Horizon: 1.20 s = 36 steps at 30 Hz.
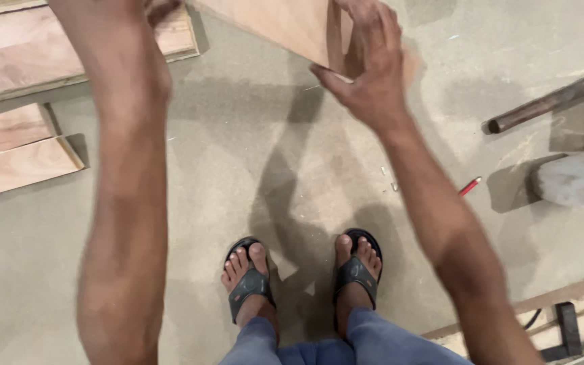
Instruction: The person hammers nails into wooden planks on the floor, marks a plank with a pencil, and applies glue to the edges of the planks. The person uses a hammer, pencil, and glue container during the process.
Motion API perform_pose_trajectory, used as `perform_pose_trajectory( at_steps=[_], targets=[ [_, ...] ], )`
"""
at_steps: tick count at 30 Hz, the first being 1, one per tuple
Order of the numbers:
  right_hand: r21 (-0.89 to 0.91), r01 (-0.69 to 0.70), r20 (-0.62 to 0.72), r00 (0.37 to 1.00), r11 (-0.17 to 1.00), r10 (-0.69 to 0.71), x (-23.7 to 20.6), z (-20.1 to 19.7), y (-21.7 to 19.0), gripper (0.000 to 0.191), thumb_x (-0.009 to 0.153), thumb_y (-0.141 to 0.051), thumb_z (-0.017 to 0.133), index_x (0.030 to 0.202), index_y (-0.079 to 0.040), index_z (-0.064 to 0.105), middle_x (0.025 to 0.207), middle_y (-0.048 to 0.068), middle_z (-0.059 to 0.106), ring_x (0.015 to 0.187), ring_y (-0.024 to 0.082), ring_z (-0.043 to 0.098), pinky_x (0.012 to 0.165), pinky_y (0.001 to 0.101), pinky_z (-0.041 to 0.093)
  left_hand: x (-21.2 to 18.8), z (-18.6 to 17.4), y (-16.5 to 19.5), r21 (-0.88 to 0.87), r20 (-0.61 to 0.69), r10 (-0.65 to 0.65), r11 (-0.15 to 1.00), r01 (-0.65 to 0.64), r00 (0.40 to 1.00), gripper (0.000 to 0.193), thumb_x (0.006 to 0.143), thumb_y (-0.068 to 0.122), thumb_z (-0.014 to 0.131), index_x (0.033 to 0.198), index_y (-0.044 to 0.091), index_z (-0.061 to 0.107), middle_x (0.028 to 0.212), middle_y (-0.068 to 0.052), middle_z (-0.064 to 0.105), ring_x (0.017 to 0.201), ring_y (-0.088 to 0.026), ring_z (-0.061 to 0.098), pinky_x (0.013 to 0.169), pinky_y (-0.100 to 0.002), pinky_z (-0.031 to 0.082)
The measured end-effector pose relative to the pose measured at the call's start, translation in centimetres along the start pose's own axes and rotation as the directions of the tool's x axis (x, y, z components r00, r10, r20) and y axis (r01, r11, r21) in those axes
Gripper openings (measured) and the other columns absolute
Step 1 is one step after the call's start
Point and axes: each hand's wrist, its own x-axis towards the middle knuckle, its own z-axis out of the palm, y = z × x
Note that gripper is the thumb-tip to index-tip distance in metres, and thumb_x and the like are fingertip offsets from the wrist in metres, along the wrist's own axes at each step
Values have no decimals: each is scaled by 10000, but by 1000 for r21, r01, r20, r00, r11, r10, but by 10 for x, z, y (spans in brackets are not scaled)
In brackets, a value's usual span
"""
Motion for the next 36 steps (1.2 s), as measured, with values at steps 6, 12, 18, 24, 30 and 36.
perform_pose_trajectory(
  at_steps=[6,12,18,24,30,36],
  targets=[
    [-128,76,507,862,989,-1,-18,-2,44,994,767,-340,912,1582,-96,398,1526,175,471,1415,407,393,1213,528,271,-111,-85,-70,143,-22,-555,822,552,832,513,883,387,766,1177,-12,636,987,-153,749,839,-226,741,785,-386,647],
    [-105,118,547,836,987,-41,-28,16,68,928,738,-253,897,1545,-44,488,1487,218,529,1366,404,466,1243,530,282,-141,-98,-114,149,21,-725,683,715,688,554,928,434,698,1118,-86,667,985,-200,766,876,-249,796,781,-373,665],
    [-127,136,539,841,983,-47,-20,42,111,918,718,-218,919,1523,-31,520,1462,206,558,1378,397,477,1242,543,279,-117,-101,-134,480,1,-789,540,692,615,415,1002,387,590,1056,-18,665,839,-147,754,671,-214,741,589,-339,640],
    [-205,145,541,841,968,-11,-11,60,143,916,732,-185,934,1533,-25,519,1509,192,535,1446,382,420,1240,574,229,-80,-119,-114,965,259,-397,76,-250,881,358,1026,370,755,1247,112,644,1103,-88,719,1019,-242,693,933,-433,584],
    [-282,115,504,862,952,45,-18,57,148,915,760,-184,933,1555,-56,497,1583,161,505,1504,347,385,1264,534,227,-20,-126,-96,652,647,-428,-118,-749,631,950,768,330,881,1543,-2,444,1507,-232,434,1418,-391,342,1183,-549,179],
    [-290,131,517,855,948,39,-61,27,114,946,757,-206,922,1582,-75,478,1566,144,508,1478,306,401,1255,545,203,-60,-150,-52,582,593,-622,-107,-806,511,914,788,291,871,1546,-1,453,1532,-197,469,1433,-385,412,1266,-500,271]
  ],
)
